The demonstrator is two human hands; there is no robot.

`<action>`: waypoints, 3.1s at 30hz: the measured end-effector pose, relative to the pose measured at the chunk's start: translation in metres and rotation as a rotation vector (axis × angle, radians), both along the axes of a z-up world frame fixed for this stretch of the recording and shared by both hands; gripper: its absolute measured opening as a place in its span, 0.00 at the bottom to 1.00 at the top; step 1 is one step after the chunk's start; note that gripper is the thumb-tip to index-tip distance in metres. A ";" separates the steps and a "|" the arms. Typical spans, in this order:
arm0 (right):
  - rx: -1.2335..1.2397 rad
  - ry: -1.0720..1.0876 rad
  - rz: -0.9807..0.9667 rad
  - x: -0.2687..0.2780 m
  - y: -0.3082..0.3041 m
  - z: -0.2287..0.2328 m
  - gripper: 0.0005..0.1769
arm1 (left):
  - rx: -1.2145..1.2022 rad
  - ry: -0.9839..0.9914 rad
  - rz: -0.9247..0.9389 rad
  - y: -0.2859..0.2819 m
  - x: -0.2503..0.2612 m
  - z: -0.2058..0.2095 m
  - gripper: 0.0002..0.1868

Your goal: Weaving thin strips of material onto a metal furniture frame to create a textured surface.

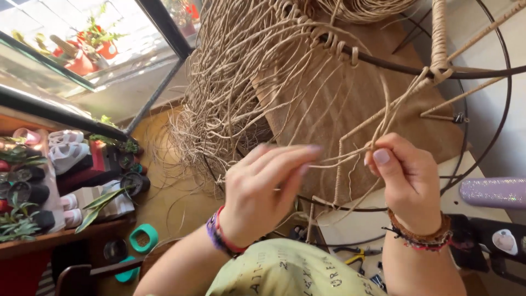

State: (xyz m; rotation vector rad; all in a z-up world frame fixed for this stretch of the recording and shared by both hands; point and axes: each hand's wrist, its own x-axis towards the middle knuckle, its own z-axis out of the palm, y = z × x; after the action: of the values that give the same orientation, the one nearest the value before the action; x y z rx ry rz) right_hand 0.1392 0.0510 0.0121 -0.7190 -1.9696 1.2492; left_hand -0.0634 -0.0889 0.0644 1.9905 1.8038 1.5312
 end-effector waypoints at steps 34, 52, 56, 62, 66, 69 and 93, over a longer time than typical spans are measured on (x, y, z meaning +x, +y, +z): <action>0.168 -0.113 -0.087 -0.003 -0.007 0.026 0.16 | -0.653 -0.189 -0.430 0.066 0.005 0.018 0.14; -0.002 0.089 0.026 -0.019 0.006 0.005 0.15 | -0.765 0.502 -0.002 0.025 -0.044 -0.001 0.11; -0.013 0.120 0.019 -0.020 0.003 0.011 0.14 | -0.321 -0.006 -0.221 0.073 -0.010 0.002 0.10; 0.046 0.048 -0.028 -0.014 0.000 0.021 0.15 | -0.404 -0.169 -0.421 0.082 -0.009 -0.009 0.14; 0.147 -0.003 -0.031 -0.018 0.002 0.028 0.14 | -0.433 -0.202 -0.561 0.083 -0.013 -0.004 0.18; 0.138 -0.030 -0.062 -0.015 -0.004 0.025 0.13 | -0.480 -0.274 -0.667 0.089 -0.019 -0.004 0.20; 0.120 -0.174 -0.216 -0.011 -0.017 0.015 0.13 | -0.608 -0.269 -0.720 0.066 -0.034 0.007 0.19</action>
State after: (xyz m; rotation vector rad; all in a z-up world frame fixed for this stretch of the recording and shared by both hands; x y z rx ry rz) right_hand 0.1283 0.0342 0.0269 -0.9776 -2.0233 0.9593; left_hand -0.0975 -0.0228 0.0712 1.7217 1.0687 0.8413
